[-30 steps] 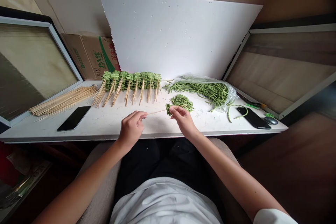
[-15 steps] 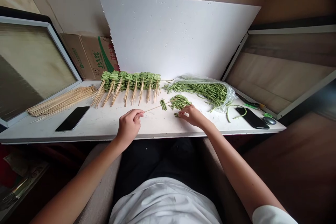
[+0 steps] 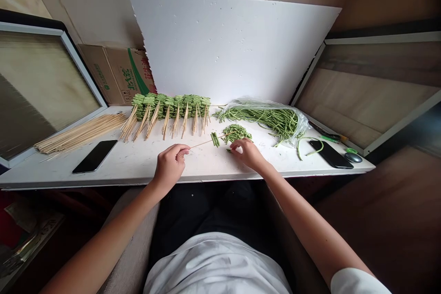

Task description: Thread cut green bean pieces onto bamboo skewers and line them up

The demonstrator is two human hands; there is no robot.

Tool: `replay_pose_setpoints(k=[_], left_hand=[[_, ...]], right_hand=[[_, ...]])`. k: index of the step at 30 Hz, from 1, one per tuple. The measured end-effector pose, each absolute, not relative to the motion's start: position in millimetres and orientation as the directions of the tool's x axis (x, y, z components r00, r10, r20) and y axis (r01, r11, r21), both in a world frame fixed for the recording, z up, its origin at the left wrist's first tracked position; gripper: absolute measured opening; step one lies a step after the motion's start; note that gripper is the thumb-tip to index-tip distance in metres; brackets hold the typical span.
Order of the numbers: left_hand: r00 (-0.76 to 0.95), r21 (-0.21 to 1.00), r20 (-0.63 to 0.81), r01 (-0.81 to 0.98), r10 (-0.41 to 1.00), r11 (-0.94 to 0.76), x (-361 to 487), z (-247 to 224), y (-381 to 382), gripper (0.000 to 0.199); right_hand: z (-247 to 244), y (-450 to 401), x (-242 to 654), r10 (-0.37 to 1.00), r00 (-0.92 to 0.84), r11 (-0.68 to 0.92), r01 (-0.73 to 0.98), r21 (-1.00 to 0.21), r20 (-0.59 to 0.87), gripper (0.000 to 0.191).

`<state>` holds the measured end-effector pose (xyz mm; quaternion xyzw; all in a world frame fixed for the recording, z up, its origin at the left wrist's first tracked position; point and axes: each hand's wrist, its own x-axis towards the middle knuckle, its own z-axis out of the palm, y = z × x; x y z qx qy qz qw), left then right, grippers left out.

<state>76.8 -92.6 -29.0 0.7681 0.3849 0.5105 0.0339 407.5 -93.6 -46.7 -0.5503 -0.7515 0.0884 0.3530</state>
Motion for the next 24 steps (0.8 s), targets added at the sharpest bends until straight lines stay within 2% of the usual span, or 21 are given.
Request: replay_pose_setpoints(k=[3, 5, 9, 11, 13, 16, 24], left_hand=[[0.179, 0.437, 0.765, 0.562, 0.619, -0.702, 75.5, -28.1, -92.6, 0.025], [0.174, 0.430, 0.773, 0.564, 0.610, -0.705, 75.1, -26.5, -92.8, 0.025], [0.165, 0.420, 0.788, 0.560, 0.593, -0.714, 75.4, -22.5, -94.2, 0.025], [0.160, 0.419, 0.791, 0.561, 0.590, -0.714, 75.8, -20.9, -95.4, 0.024], [0.159, 0.415, 0.795, 0.562, 0.586, -0.715, 76.1, -20.0, -96.6, 0.024], [0.161, 0.409, 0.799, 0.562, 0.580, -0.719, 76.4, -19.8, -97.4, 0.024], [0.168, 0.400, 0.802, 0.562, 0.573, -0.724, 77.7, -20.4, -98.4, 0.024]], right_hand=[[-40.8, -94.2, 407.3, 0.849, -0.116, 0.438, 0.702, -0.562, 0.515, 0.026], [-35.5, -94.0, 408.6, 0.839, -0.054, 0.448, 0.634, -0.631, 0.541, 0.031], [-24.4, -94.0, 409.9, 0.898, 0.110, 0.365, 0.356, -0.860, 0.426, 0.040], [-19.3, -95.4, 407.8, 0.925, 0.154, 0.322, 0.176, -0.930, 0.349, 0.042], [-14.4, -98.0, 404.0, 0.942, 0.156, 0.300, 0.015, -0.954, 0.298, 0.042], [-7.4, -103.1, 397.7, 0.954, 0.138, 0.283, -0.137, -0.949, 0.265, 0.037], [0.7, -111.3, 390.2, 0.980, 0.073, 0.200, -0.327, -0.924, 0.186, 0.033]])
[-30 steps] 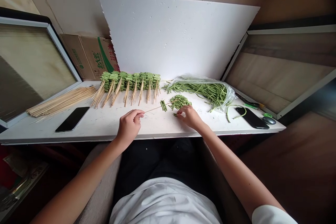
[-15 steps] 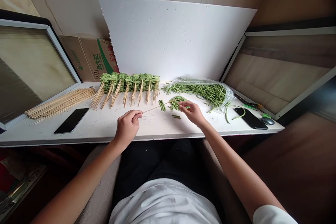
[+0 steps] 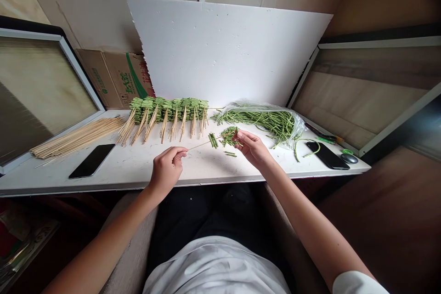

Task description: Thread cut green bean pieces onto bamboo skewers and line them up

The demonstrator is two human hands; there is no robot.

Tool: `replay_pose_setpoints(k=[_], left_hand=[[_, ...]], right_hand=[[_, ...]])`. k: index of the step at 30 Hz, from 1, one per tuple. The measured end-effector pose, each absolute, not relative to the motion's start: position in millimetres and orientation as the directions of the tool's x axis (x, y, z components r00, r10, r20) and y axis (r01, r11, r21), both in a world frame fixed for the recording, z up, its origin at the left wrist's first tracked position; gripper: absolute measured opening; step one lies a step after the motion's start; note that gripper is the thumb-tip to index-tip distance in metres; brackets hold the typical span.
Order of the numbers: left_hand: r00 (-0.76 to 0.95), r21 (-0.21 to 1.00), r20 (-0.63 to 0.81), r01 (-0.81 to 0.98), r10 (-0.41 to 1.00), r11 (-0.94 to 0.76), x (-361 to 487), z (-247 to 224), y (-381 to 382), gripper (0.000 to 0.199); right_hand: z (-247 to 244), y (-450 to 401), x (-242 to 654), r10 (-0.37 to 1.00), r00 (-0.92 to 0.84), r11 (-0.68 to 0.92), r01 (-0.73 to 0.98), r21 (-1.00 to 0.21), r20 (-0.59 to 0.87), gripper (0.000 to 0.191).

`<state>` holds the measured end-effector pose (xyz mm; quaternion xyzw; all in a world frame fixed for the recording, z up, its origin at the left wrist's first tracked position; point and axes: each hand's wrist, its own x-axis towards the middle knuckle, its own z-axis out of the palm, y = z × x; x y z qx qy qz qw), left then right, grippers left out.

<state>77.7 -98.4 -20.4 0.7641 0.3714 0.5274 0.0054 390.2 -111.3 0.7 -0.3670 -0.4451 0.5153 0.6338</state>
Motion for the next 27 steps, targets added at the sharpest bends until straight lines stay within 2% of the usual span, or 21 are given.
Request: replay_pose_setpoints(k=[13, 18, 27], left_hand=[[0.186, 0.373, 0.808, 0.572, 0.559, -0.730, 77.6, -19.6, -100.5, 0.025], [0.184, 0.370, 0.811, 0.574, 0.555, -0.731, 77.0, -20.1, -99.7, 0.026], [0.188, 0.361, 0.819, 0.565, 0.542, -0.742, 77.1, -20.1, -100.0, 0.028]], right_hand=[[-5.8, -111.9, 386.5, 0.982, 0.058, 0.190, -0.235, -0.953, 0.182, 0.030], [-6.6, -112.0, 385.5, 0.983, 0.044, 0.182, -0.284, -0.941, 0.177, 0.027], [-3.6, -113.0, 380.8, 0.988, 0.103, 0.150, -0.380, -0.913, 0.119, 0.034]])
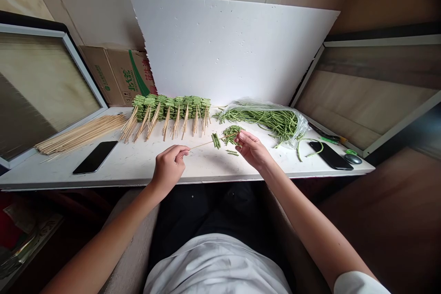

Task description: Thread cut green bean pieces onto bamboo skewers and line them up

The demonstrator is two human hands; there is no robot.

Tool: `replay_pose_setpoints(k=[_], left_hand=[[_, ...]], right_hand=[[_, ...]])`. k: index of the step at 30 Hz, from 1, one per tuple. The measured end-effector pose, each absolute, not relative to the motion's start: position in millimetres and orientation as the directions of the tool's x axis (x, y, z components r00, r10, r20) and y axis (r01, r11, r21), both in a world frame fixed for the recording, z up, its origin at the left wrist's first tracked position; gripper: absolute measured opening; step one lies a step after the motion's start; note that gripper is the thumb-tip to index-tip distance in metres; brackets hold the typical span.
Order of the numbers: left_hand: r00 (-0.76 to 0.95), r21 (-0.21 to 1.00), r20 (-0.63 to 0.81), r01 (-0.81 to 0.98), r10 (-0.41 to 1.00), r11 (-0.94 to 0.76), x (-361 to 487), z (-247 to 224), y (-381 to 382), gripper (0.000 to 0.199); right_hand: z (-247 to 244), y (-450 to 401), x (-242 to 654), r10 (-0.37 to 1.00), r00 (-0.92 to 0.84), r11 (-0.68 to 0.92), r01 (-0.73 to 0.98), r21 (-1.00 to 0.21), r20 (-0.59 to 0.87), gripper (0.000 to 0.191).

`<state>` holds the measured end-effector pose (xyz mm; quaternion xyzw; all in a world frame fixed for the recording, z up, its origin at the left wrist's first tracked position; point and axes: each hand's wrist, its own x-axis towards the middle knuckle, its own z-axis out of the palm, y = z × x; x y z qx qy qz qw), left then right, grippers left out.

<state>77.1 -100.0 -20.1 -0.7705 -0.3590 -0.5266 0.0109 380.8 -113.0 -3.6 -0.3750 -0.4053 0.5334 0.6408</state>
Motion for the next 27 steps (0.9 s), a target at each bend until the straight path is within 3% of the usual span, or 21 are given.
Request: replay_pose_setpoints(k=[9, 27], left_hand=[[0.159, 0.360, 0.836, 0.562, 0.524, -0.745, 77.3, -15.3, -103.3, 0.027], [0.174, 0.334, 0.848, 0.559, 0.501, -0.759, 78.7, -18.2, -103.2, 0.027]], right_hand=[[2.6, -116.0, 379.7, 0.965, 0.202, 0.242, -0.433, -0.868, 0.169, 0.030], [4.0, -118.8, 372.1, 0.980, 0.117, 0.193, -0.413, -0.890, 0.158, 0.032]])
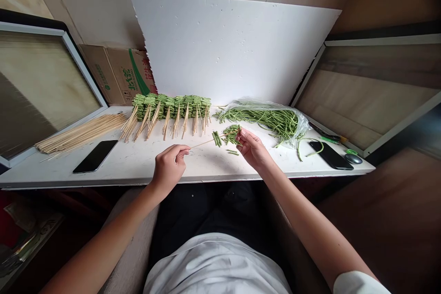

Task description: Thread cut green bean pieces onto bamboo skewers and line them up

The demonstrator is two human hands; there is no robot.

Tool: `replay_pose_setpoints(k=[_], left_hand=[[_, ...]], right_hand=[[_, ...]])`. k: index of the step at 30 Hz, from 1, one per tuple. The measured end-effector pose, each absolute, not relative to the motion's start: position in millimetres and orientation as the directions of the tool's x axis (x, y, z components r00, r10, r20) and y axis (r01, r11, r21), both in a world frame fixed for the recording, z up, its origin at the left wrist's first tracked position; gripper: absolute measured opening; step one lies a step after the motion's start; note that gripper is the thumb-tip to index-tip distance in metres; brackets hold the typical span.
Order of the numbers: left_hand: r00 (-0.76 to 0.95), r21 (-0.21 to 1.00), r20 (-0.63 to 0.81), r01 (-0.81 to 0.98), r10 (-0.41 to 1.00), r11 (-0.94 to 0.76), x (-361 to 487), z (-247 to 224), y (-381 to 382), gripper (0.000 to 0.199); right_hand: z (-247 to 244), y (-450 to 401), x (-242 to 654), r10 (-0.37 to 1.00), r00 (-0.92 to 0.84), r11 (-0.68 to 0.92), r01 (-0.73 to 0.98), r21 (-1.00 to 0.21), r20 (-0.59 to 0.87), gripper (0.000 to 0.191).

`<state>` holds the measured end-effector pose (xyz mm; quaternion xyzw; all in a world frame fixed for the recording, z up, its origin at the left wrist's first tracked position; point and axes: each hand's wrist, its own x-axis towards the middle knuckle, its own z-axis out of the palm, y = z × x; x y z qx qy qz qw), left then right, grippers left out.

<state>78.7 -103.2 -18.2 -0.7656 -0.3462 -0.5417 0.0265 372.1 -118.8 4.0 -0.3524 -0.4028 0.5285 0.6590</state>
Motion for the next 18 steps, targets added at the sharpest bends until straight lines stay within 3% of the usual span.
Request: replay_pose_setpoints(k=[18], left_hand=[[0.184, 0.311, 0.856, 0.563, 0.483, -0.766, 78.8, -19.6, -103.0, 0.031]], right_hand=[[-1.2, -116.2, 374.9, 0.981, 0.139, 0.185, -0.453, -0.872, 0.136, 0.029]])
